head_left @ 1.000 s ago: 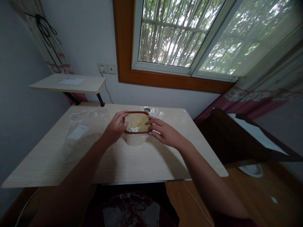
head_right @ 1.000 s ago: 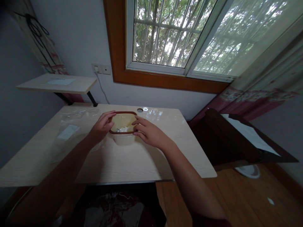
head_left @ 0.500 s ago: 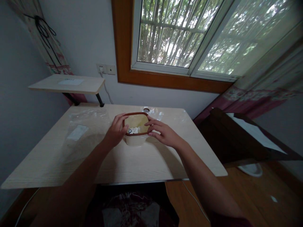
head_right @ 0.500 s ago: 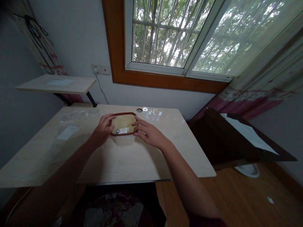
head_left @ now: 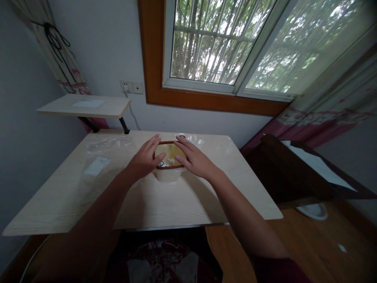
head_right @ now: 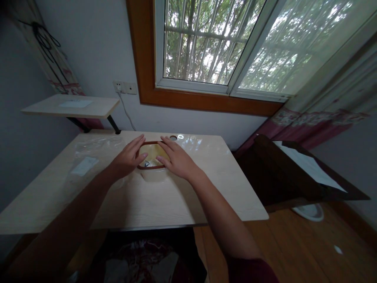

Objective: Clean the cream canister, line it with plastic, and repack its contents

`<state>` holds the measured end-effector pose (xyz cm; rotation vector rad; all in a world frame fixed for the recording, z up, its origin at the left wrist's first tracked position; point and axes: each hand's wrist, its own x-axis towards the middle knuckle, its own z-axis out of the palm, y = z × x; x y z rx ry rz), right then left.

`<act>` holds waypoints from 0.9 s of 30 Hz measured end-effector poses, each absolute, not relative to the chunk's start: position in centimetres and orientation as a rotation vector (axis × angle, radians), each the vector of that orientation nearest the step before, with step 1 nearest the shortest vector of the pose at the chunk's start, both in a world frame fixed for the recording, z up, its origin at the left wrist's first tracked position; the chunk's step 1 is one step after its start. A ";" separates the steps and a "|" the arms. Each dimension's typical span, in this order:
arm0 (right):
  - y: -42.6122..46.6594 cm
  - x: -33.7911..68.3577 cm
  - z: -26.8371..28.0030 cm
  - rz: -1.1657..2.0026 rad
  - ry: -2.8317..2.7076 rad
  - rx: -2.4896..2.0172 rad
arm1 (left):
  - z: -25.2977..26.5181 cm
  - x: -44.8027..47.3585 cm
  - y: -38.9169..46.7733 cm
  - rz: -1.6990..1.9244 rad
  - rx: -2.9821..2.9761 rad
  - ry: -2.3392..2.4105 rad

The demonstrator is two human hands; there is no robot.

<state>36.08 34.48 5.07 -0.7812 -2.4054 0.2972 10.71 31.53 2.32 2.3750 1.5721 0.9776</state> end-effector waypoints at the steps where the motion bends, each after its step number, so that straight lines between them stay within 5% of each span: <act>1: 34.6 35.7 4.7 0.306 -2.428 -0.801 | 2.2 10.9 31.7 0.947 2.382 1.566; 16: 34.3 34.3 2.2 0.333 -2.296 -0.849 | 1.6 10.4 32.6 0.867 2.385 1.468; 23: 33.9 35.0 -0.3 0.460 -2.091 -0.748 | -0.8 7.9 31.2 1.258 2.166 1.679; 27: 33.4 35.5 -1.9 0.461 -2.044 -0.765 | -4.9 4.0 29.1 0.827 2.250 1.946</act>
